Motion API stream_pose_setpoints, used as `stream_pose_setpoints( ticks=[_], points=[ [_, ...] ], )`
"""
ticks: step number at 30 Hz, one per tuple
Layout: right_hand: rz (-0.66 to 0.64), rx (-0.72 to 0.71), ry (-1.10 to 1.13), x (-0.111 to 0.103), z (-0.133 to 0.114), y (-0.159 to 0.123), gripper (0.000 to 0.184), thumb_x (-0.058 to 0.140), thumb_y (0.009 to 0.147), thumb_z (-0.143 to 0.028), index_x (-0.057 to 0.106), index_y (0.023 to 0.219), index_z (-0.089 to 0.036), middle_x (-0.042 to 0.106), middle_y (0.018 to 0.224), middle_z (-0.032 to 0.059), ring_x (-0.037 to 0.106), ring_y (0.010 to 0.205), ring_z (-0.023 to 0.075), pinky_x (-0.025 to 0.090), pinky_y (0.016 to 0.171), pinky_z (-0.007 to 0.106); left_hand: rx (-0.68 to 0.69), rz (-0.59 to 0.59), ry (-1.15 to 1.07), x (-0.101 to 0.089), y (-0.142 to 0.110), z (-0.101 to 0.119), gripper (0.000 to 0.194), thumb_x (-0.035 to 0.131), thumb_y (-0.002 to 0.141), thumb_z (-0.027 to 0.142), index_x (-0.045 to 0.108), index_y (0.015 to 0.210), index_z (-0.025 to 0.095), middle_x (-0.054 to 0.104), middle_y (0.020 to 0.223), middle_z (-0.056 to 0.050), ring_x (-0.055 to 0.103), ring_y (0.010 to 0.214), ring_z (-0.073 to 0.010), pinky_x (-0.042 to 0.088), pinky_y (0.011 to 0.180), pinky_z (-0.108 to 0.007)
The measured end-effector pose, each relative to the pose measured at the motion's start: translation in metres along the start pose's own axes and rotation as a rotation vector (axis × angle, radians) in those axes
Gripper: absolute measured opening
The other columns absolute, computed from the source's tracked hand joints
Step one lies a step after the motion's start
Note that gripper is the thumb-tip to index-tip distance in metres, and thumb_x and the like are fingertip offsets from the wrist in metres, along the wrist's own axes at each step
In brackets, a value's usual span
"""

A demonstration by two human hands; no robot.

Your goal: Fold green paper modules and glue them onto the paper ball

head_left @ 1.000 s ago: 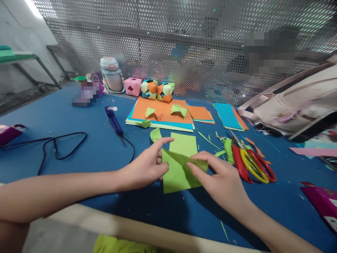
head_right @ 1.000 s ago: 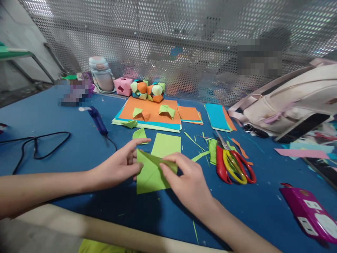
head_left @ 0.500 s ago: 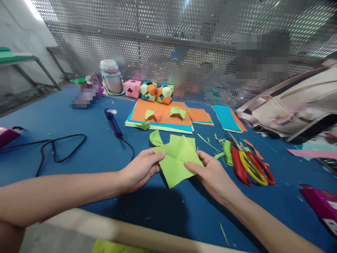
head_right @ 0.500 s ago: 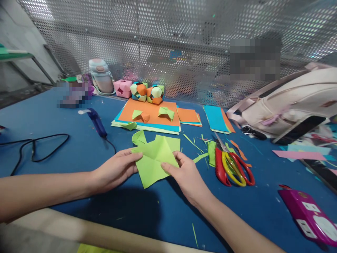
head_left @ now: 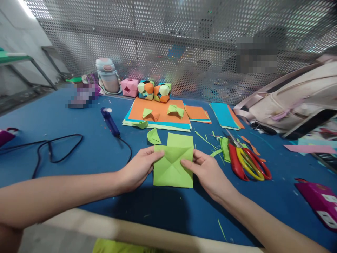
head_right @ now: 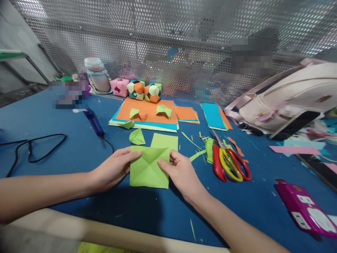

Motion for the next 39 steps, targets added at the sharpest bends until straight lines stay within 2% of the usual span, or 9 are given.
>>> stream_pose_setpoints(
  ticks=[4,8,19,28,39],
  points=[
    [0.054,-0.101,-0.117,-0.0009,-0.0016,-0.0026,0.025,0.069,0.073,-0.036,0.064,0.092,-0.021,0.07,0.091,0.0039,0.064,0.085,0.0205,0.051,0.075,0.033,-0.035,0.062,-0.135,-0.0007,0.0011,0.0001,0.02,0.058,0.081,0.016,0.067,0.097,0.011,0.071,0.095,-0.011,0.068,0.087,-0.0214,0.053,0.081,-0.033],
    [0.06,-0.142,-0.138,0.0,-0.0009,-0.002,0.026,0.067,0.075,-0.038,0.063,0.094,-0.021,0.07,0.094,0.0043,0.064,0.086,0.0212,0.052,0.075,0.034,-0.052,0.107,-0.158,-0.003,0.0014,-0.0013,0.018,0.056,0.081,0.014,0.067,0.095,0.009,0.072,0.093,-0.012,0.068,0.084,-0.021,0.053,0.082,-0.033],
    [0.1,-0.179,-0.295,0.0036,-0.001,-0.0055,0.028,0.059,0.08,-0.044,0.064,0.094,-0.021,0.069,0.091,0.0044,0.062,0.081,0.0215,0.051,0.068,0.033,-0.046,0.074,-0.137,0.0017,0.001,-0.0013,0.021,0.056,0.083,0.018,0.067,0.099,0.012,0.071,0.099,-0.011,0.067,0.087,-0.02,0.052,0.08,-0.029],
    [0.111,-0.199,-0.3,0.004,-0.0005,-0.006,0.03,0.058,0.08,-0.045,0.064,0.097,-0.021,0.069,0.095,0.0044,0.062,0.084,0.0216,0.05,0.07,0.032,-0.053,0.056,-0.105,0.0009,0.0003,-0.004,0.025,0.058,0.081,0.018,0.064,0.106,0.015,0.07,0.102,-0.01,0.067,0.086,-0.0192,0.051,0.077,-0.028],
    [0.093,-0.165,-0.268,0.006,-0.0012,-0.0069,0.029,0.057,0.08,-0.049,0.063,0.093,-0.023,0.069,0.094,0.003,0.063,0.087,0.0223,0.051,0.072,0.033,-0.031,0.029,-0.02,0.0004,0.0009,-0.0049,0.026,0.062,0.077,0.022,0.064,0.102,0.016,0.07,0.096,-0.007,0.065,0.079,-0.017,0.047,0.073,-0.026]
  ],
)
Point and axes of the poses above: each hand's wrist, its own y-axis towards the middle knuckle, its own x-axis out of the palm, z = x × y, the point moved 4 cm from there along y, towards the middle knuckle
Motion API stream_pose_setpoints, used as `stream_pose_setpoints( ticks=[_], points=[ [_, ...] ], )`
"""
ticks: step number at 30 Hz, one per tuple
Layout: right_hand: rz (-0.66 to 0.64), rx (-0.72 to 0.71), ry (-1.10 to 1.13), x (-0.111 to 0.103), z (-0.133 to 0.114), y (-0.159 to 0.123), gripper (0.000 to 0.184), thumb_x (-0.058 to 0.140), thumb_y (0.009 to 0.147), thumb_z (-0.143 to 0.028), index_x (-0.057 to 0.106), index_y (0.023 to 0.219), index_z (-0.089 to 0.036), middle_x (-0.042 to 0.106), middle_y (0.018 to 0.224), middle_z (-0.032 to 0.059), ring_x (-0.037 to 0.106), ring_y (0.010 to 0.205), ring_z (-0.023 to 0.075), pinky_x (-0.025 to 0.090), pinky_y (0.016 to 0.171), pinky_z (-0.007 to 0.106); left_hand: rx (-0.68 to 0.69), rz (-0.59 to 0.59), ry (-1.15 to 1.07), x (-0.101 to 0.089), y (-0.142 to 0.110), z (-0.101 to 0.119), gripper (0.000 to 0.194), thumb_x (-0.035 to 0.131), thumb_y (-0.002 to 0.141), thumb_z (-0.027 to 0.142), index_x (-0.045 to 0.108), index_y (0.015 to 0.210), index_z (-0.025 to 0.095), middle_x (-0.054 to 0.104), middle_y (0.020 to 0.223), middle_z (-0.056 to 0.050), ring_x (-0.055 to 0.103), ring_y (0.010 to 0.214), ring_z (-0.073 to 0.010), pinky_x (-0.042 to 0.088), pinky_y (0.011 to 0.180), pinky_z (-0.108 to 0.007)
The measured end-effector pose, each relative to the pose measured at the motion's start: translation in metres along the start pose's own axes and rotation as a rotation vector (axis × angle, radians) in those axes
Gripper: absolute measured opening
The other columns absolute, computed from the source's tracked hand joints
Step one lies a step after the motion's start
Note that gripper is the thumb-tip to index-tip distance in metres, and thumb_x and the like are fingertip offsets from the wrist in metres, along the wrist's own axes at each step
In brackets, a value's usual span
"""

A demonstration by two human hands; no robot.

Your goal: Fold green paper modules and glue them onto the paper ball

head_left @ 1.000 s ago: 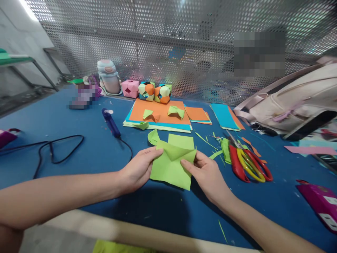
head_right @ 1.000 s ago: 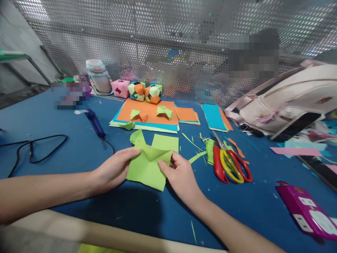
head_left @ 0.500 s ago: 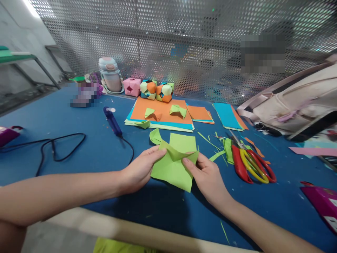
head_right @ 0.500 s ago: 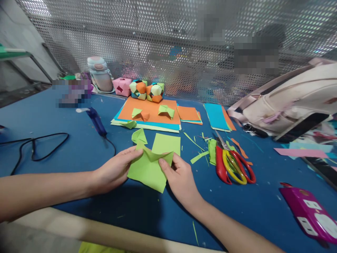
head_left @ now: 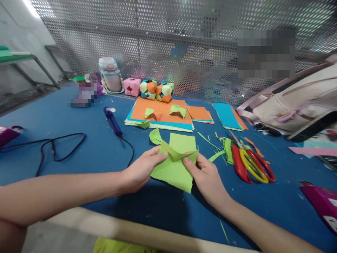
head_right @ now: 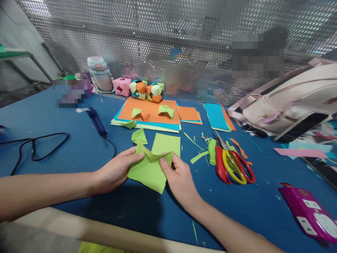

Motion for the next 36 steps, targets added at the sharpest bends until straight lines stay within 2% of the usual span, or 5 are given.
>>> stream_pose_setpoints(
  ticks=[6,12,17,27,36],
  points=[
    [0.005,0.025,-0.021,-0.002,0.003,0.0,0.035,0.052,0.083,-0.052,0.065,0.096,-0.022,0.068,0.093,0.0034,0.061,0.084,0.0205,0.048,0.072,0.031,0.036,-0.038,0.179,0.001,-0.004,0.002,0.016,0.058,0.081,0.029,0.065,0.089,0.017,0.066,0.084,-0.002,0.058,0.073,-0.0128,0.043,0.068,-0.022],
    [0.012,-0.004,-0.072,-0.002,-0.004,-0.004,0.034,0.052,0.083,-0.051,0.062,0.097,-0.021,0.065,0.091,0.0046,0.059,0.082,0.0194,0.047,0.068,0.028,0.22,-0.061,0.639,0.007,-0.013,0.013,0.022,0.049,0.086,0.034,0.063,0.084,0.017,0.058,0.083,-0.001,0.05,0.079,-0.0137,0.038,0.074,-0.022],
    [0.082,-0.062,0.004,-0.003,-0.007,-0.004,0.026,0.06,0.079,-0.045,0.051,0.084,-0.022,0.055,0.071,-0.001,0.051,0.06,0.0122,0.043,0.053,0.022,0.253,-0.069,0.852,0.01,-0.017,0.014,0.028,0.042,0.089,0.035,0.06,0.083,0.015,0.057,0.084,-0.002,0.048,0.076,-0.0135,0.037,0.07,-0.023],
    [0.036,-0.194,-0.147,-0.005,-0.016,-0.008,0.018,0.057,0.081,-0.037,0.058,0.079,-0.019,0.057,0.069,-0.0004,0.051,0.06,0.0112,0.043,0.053,0.021,0.274,-0.05,0.901,0.013,-0.018,0.015,0.025,0.046,0.087,0.033,0.062,0.094,0.015,0.061,0.09,-0.002,0.053,0.085,-0.0144,0.04,0.077,-0.023],
    [-0.026,-0.379,-0.24,0.0,-0.028,-0.013,0.01,0.054,0.085,-0.026,0.06,0.08,-0.019,0.06,0.079,0.0013,0.057,0.07,0.0126,0.046,0.063,0.023,0.282,-0.038,0.895,0.018,-0.023,0.019,0.022,0.047,0.086,0.031,0.057,0.076,0.015,0.054,0.078,0.001,0.05,0.077,-0.0118,0.038,0.072,-0.022]
  ],
)
Point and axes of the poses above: each hand's wrist, its own y-axis towards the middle knuckle, its own x-axis out of the palm, z = x × y, the point moved 4 cm from there along y, towards the middle knuckle
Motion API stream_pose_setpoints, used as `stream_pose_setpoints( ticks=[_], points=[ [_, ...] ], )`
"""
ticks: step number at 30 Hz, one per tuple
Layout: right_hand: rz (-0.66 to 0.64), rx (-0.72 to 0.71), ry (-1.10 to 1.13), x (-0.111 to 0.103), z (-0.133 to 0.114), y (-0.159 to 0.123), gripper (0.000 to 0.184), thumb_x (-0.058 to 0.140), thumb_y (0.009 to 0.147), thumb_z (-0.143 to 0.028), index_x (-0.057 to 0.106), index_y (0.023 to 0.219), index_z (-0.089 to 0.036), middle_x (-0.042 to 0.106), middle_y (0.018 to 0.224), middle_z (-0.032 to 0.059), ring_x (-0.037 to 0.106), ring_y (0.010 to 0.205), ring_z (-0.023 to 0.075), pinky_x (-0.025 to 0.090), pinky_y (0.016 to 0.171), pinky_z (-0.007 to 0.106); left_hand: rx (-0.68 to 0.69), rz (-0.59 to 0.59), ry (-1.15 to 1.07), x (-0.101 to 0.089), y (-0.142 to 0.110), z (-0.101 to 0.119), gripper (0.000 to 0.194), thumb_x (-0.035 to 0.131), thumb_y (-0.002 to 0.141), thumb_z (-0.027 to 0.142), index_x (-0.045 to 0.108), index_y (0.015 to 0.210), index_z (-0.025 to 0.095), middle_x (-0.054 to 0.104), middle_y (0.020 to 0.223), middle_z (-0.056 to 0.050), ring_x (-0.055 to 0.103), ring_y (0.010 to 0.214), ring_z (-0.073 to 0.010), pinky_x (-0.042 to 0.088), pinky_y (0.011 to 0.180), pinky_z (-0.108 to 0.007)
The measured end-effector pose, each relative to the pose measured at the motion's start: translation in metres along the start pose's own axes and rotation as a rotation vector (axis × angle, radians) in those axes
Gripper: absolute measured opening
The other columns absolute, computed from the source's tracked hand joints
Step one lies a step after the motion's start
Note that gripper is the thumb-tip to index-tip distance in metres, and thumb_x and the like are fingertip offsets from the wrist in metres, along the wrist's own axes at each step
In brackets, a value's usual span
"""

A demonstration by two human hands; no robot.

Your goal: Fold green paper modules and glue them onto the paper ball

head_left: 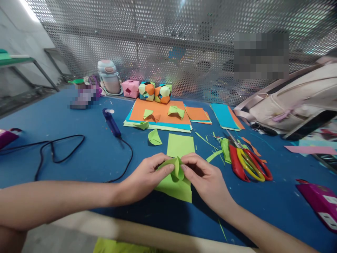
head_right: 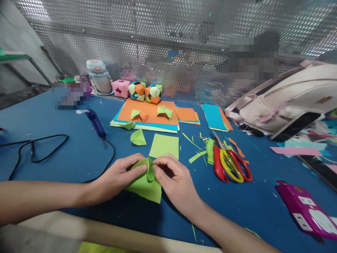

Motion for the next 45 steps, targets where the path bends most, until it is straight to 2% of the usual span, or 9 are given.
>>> stream_pose_setpoints(
  ticks=[11,14,16,19,24,34,40,45],
  points=[
    [-0.025,-0.017,-0.022,-0.0002,-0.0045,-0.0024,0.011,0.052,0.087,-0.026,0.06,0.081,-0.021,0.059,0.079,0.0006,0.056,0.07,0.0111,0.046,0.062,0.019,-0.069,0.01,-0.053,0.0017,-0.0019,-0.0045,0.02,0.048,0.084,0.031,0.056,0.075,0.015,0.052,0.071,0.003,0.046,0.069,-0.0097,0.037,0.063,-0.019],
    [-0.047,-0.038,0.007,0.0004,-0.0053,-0.0046,0.011,0.052,0.087,-0.03,0.059,0.088,-0.022,0.06,0.082,0.001,0.057,0.071,0.0115,0.048,0.061,0.019,-0.077,0.022,-0.052,0.0019,-0.0021,-0.0062,0.02,0.048,0.084,0.032,0.058,0.078,0.015,0.054,0.073,0.002,0.048,0.071,-0.0104,0.038,0.064,-0.02],
    [-0.058,-0.05,0.01,0.0026,-0.0049,-0.0066,0.018,0.057,0.083,-0.034,0.057,0.096,-0.022,0.061,0.085,0.0017,0.06,0.074,0.013,0.049,0.063,0.02,-0.084,0.036,-0.039,0.0017,-0.0018,-0.0075,0.021,0.048,0.084,0.032,0.059,0.08,0.015,0.056,0.075,0.002,0.049,0.072,-0.011,0.038,0.064,-0.02],
    [-0.007,-0.042,-0.065,0.0052,-0.0034,-0.0088,0.028,0.065,0.077,-0.034,0.054,0.101,-0.022,0.063,0.086,0.0019,0.062,0.076,0.014,0.051,0.065,0.021,-0.088,0.051,-0.002,0.0018,-0.0012,-0.0087,0.022,0.047,0.085,0.032,0.061,0.082,0.015,0.059,0.078,0.001,0.052,0.075,-0.0121,0.039,0.065,-0.021],
    [0.058,-0.047,-0.151,0.0058,-0.004,-0.0084,0.014,0.056,0.082,-0.023,0.056,0.096,-0.022,0.062,0.079,-0.0003,0.061,0.068,0.0108,0.051,0.063,0.019,-0.024,0.034,-0.009,0.0032,-0.0004,-0.005,0.019,0.047,0.085,0.027,0.063,0.086,0.016,0.063,0.086,0.0,0.055,0.082,-0.0125,0.04,0.074,-0.021],
    [0.067,-0.013,-0.198,0.0038,-0.0014,-0.0059,0.014,0.056,0.08,-0.023,0.058,0.093,-0.02,0.064,0.079,0.0019,0.061,0.07,0.0132,0.052,0.065,0.024,-0.075,0.053,0.005,0.0033,-0.0001,-0.0076,0.026,0.048,0.085,0.035,0.063,0.085,0.014,0.062,0.083,-0.001,0.054,0.08,-0.0145,0.041,0.07,-0.023],
    [0.053,0.027,-0.161,0.0032,-0.0018,-0.0032,0.011,0.057,0.079,-0.024,0.058,0.089,-0.02,0.063,0.074,0.001,0.058,0.065,0.013,0.051,0.062,0.024,-0.035,0.011,-0.034,0.0032,-0.0008,-0.0044,0.027,0.046,0.086,0.032,0.067,0.091,0.015,0.067,0.092,-0.003,0.058,0.089,-0.0173,0.043,0.08,-0.025],
    [0.035,0.06,-0.115,0.0028,-0.0005,-0.0015,0.011,0.058,0.079,-0.025,0.059,0.088,-0.019,0.061,0.073,0.0004,0.057,0.064,0.0124,0.049,0.059,0.023,-0.034,0.021,-0.011,0.0021,-0.0002,-0.0055,0.028,0.046,0.085,0.033,0.067,0.084,0.014,0.067,0.082,-0.002,0.058,0.084,-0.0177,0.045,0.076,-0.025]
  ],
)
Point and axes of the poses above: each hand's wrist, its own y-axis towards the middle knuckle, its own x-axis out of the palm, z = x × y, the point moved 4 cm from there along y, towards the middle knuckle
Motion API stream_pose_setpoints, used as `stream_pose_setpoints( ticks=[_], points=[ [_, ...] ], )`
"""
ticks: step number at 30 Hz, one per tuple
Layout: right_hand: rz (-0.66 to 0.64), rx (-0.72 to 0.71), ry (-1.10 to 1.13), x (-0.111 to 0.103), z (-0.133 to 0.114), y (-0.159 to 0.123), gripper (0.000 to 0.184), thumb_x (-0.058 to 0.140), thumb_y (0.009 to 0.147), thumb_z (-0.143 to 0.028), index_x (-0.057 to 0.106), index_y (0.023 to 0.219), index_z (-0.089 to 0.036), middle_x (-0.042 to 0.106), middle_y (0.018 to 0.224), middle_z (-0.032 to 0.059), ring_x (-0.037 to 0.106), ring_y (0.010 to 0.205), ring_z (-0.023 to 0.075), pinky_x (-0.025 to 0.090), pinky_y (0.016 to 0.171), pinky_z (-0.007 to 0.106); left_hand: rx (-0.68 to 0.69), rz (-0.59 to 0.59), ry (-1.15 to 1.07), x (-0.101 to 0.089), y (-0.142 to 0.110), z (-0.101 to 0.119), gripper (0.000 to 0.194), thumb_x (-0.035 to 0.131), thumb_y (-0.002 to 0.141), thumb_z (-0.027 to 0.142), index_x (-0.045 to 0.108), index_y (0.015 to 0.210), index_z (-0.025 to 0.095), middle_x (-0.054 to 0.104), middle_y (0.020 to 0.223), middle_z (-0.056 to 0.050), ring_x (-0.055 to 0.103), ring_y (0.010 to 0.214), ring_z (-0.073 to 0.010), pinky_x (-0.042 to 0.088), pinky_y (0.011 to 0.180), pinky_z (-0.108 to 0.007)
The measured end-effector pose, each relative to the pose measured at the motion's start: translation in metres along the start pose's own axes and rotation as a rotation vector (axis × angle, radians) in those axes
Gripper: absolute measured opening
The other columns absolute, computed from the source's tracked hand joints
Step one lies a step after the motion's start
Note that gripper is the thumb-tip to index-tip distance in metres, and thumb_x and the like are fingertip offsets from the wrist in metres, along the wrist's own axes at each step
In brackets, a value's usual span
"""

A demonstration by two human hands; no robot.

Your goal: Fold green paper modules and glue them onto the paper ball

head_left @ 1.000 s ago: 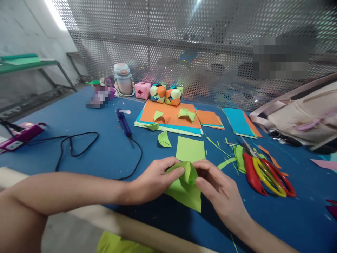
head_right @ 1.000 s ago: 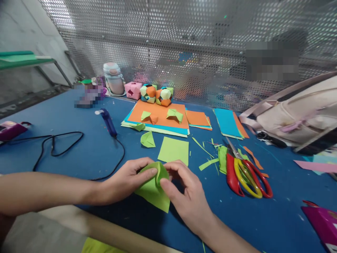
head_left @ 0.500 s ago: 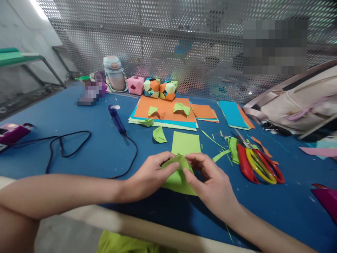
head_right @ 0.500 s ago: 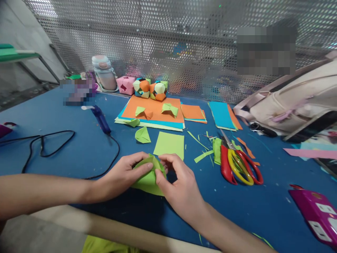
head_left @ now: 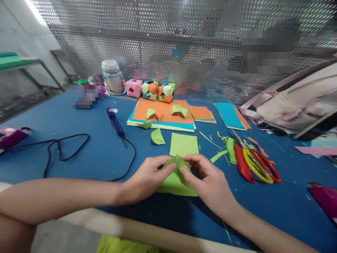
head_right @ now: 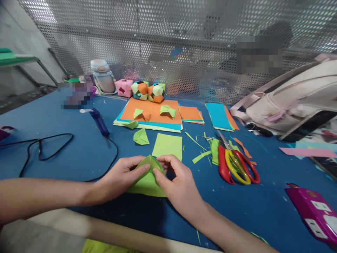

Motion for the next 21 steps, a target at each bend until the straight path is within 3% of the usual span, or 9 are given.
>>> stream_pose_setpoints(
  ticks=[8,15,21],
  points=[
    [0.01,0.012,0.023,-0.0002,0.0018,-0.0013,0.011,0.059,0.079,-0.028,0.059,0.086,-0.019,0.061,0.07,0.0,0.057,0.063,0.0126,0.047,0.055,0.023,-0.001,0.04,-0.005,0.0009,0.0004,-0.005,0.025,0.047,0.085,0.031,0.062,0.09,0.013,0.063,0.087,-0.003,0.055,0.082,-0.0153,0.043,0.072,-0.024],
    [-0.03,0.094,0.071,0.0004,0.004,0.0006,0.014,0.06,0.077,-0.03,0.06,0.083,-0.018,0.061,0.067,0.0006,0.056,0.059,0.0126,0.045,0.049,0.022,-0.056,0.04,-0.036,0.0003,0.0004,-0.0038,0.02,0.05,0.081,0.031,0.059,0.08,0.013,0.058,0.074,0.0,0.051,0.069,-0.0122,0.041,0.062,-0.022],
    [-0.034,0.07,0.042,0.0007,0.0031,0.0005,0.01,0.06,0.077,-0.028,0.062,0.08,-0.019,0.061,0.066,-0.0001,0.056,0.059,0.0126,0.047,0.053,0.023,-0.04,0.035,-0.069,-0.003,0.0014,0.0015,0.019,0.053,0.078,0.031,0.06,0.076,0.013,0.058,0.071,0.0,0.049,0.067,-0.0114,0.04,0.06,-0.021]
  ],
)
Point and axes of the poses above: each hand's wrist, its own y-axis towards the middle knuckle, its own x-axis out of the palm, z = x × y, the point moved 4 cm from there along y, towards the middle knuckle
